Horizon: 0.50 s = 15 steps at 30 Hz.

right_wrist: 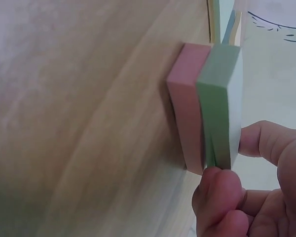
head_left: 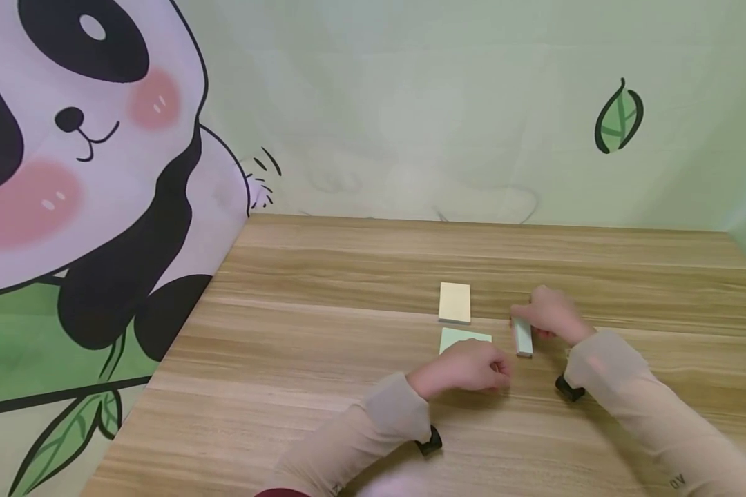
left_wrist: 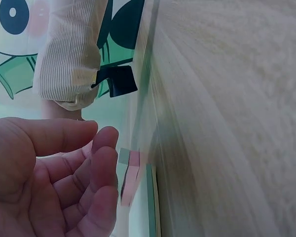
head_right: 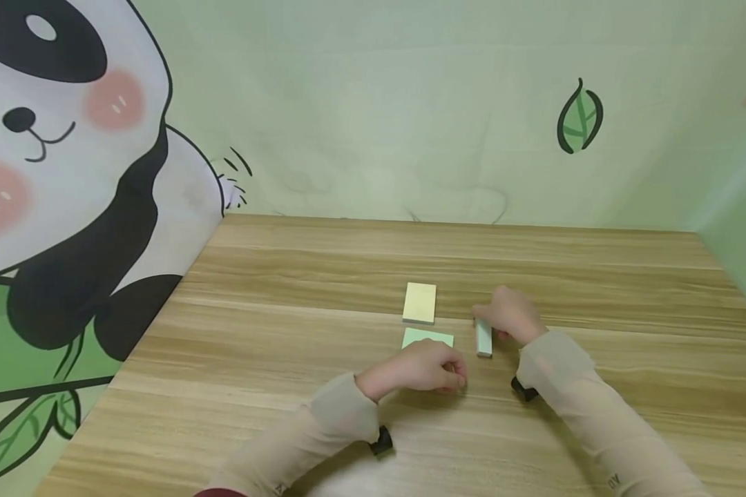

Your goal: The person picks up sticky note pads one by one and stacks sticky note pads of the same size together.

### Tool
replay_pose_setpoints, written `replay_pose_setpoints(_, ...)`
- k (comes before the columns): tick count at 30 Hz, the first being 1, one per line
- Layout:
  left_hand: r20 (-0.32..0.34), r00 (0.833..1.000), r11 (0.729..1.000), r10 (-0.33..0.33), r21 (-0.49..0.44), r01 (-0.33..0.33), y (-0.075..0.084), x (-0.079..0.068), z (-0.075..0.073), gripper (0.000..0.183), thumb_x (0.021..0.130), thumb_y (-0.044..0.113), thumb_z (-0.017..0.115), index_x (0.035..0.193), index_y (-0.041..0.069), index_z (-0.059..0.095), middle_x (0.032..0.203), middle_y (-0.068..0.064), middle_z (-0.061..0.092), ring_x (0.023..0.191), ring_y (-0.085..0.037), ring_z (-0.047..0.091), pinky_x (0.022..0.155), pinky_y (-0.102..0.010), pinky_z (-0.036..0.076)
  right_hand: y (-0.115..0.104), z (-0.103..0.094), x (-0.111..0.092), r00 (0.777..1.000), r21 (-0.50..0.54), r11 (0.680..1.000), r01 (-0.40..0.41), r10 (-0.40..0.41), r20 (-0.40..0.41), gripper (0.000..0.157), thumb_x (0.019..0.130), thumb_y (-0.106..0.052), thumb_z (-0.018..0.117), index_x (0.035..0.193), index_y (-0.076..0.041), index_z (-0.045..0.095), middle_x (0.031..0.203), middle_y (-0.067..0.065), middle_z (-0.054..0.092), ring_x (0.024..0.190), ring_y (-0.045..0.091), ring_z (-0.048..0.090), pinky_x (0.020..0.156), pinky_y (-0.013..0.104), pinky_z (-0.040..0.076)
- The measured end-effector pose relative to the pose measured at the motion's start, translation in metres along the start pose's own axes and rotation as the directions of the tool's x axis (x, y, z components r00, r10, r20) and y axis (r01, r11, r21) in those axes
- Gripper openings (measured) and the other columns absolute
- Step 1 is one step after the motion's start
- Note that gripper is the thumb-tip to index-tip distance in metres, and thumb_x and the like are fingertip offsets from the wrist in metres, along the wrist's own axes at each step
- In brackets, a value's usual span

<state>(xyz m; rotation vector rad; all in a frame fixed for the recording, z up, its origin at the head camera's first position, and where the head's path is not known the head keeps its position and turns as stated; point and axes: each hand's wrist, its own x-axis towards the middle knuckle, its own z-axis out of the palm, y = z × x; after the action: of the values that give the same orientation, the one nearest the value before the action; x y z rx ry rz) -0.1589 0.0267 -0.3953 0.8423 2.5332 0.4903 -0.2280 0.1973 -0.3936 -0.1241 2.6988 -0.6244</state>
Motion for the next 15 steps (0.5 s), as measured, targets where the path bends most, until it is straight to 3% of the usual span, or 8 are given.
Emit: replay_pose_setpoints(15,0.005,1.0,0.999,-0.027,-0.04,0.027,-0.0011,0.003,0.0015,0.01,0.084,0.029,0.057,0.078,0.023,0.062,0.061,0.014,0.058,0.055,0.0,0.048,0.052,-0.015,0.036,0.0067,0.004,0.0075,1.0,0.017,1.0,-0.013,0.013,0.0,0.033,0.081,-0.033,0.049,0.058,-0.01,0.046,0.042,-0.003,0.045,0.036,0.007,0.039,0.037,0.019,0.032)
